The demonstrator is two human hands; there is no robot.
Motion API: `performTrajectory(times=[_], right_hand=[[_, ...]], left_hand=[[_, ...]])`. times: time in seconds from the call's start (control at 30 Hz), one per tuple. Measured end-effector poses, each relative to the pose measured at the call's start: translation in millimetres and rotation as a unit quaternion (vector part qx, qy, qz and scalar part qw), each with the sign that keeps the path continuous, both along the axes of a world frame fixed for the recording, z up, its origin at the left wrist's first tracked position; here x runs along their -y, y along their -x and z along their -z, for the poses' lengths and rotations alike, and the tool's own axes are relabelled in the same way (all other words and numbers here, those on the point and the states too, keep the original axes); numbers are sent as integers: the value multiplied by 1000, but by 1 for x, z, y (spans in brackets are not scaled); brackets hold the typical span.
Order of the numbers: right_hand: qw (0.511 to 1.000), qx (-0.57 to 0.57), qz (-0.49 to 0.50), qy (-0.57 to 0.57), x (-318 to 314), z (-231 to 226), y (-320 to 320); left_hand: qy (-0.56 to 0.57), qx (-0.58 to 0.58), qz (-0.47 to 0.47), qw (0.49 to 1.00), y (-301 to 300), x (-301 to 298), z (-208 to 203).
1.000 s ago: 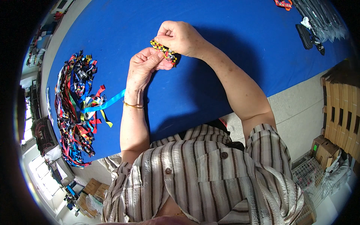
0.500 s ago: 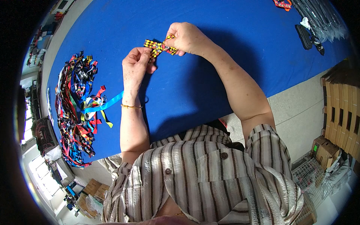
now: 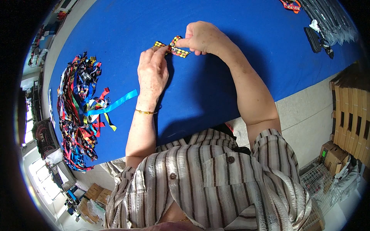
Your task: The person folds a patterned ribbon into a bow shape by hand, secures it with a blue ribbon, and places it on the table. They then pick up a white ribbon and a patterned ribbon, folding and tying them together to form another bow.
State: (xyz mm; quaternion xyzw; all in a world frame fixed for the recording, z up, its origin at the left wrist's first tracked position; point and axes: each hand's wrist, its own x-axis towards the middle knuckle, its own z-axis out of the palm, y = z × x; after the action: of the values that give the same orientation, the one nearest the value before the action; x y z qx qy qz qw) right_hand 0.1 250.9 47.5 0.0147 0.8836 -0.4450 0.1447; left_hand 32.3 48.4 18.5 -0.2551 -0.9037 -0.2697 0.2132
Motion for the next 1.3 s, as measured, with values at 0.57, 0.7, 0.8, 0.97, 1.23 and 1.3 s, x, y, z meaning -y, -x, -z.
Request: performTrajectory(times=[0.57, 0.7, 0.8, 0.97, 1.23, 1.3], right_hand=[[963, -223, -75, 131, 17, 7, -7], [953, -258, -144, 66, 22, 28, -4], [964, -204, -141, 90, 16, 32, -1], [967, -191, -154, 70, 16, 26, -5], [967, -190, -167, -3, 11, 20, -13], [963, -206, -161, -62, 11, 19, -15]], left_hand=[[176, -21, 22, 984, -11, -10, 5], [174, 7, 15, 985, -14, -11, 6], [179, 0, 16, 984, -15, -11, 5], [186, 5, 18, 982, -17, -10, 7], [212, 31, 9, 977, -20, -11, 6], [219, 30, 10, 975, -20, -11, 4]])
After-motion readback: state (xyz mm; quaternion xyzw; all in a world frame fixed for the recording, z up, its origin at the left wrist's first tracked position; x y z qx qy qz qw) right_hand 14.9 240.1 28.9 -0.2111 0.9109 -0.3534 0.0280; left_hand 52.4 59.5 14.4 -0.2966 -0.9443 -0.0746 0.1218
